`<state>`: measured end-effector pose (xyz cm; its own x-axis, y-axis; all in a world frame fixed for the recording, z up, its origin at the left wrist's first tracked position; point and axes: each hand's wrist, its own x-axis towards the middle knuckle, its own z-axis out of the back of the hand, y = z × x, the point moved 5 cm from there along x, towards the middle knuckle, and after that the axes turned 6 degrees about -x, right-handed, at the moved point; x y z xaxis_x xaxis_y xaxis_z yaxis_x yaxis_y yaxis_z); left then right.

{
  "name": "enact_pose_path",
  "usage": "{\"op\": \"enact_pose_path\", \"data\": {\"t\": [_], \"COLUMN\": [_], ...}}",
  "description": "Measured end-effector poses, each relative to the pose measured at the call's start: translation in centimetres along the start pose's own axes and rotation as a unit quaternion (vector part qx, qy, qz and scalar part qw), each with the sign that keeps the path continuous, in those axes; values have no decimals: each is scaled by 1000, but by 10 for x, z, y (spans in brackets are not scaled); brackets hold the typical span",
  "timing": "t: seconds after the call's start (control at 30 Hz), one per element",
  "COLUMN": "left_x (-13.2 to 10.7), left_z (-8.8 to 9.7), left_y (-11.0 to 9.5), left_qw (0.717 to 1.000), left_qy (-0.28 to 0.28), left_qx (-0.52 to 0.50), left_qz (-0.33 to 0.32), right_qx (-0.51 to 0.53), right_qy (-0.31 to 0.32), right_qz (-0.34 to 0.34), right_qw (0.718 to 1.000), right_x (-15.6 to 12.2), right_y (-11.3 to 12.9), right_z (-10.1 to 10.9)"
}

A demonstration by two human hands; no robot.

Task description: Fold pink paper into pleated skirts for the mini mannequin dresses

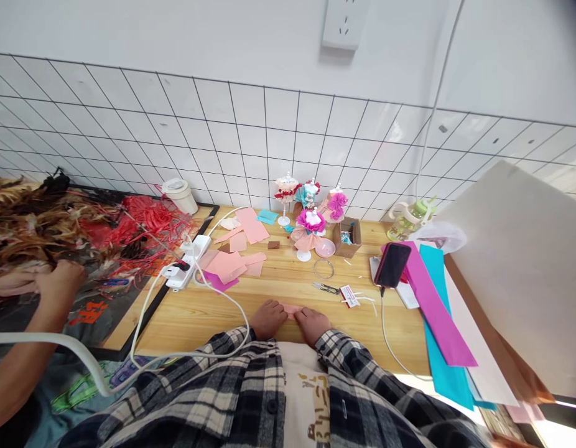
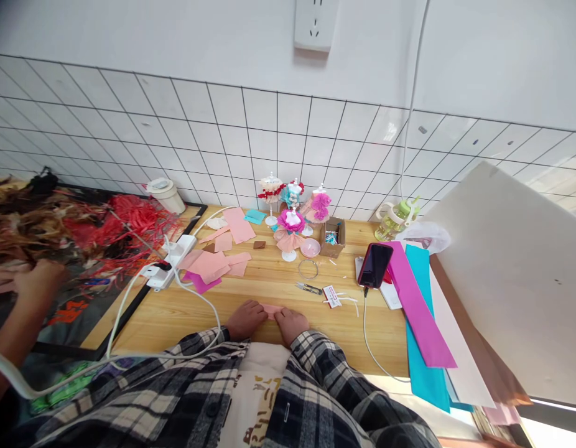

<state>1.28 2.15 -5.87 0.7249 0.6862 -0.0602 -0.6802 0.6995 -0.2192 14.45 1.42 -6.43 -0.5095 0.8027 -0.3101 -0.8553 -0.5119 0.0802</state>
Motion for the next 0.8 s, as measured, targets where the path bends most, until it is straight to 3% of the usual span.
{"op": "enact_pose_path", "data": {"t": [0.37, 0.6, 0.8], "left_x": [1, 0, 0], "left_z": [-1, 1, 1], "left_y": [-1, -1, 0], "left_qw": [1000, 1000, 1000], "left_qy": [6, -3, -6], "left_qx": [-2, 3, 4], "left_qz": [4, 0, -7], "right_qx": [9, 28, 26], "right_qy": [48, 35, 21], "right_qz": [-56, -89, -76], "right_qw": [997, 995, 997], "right_x": [4, 3, 2], "right_y": [-3, -6, -6], "right_z": [-10, -10, -11]}}
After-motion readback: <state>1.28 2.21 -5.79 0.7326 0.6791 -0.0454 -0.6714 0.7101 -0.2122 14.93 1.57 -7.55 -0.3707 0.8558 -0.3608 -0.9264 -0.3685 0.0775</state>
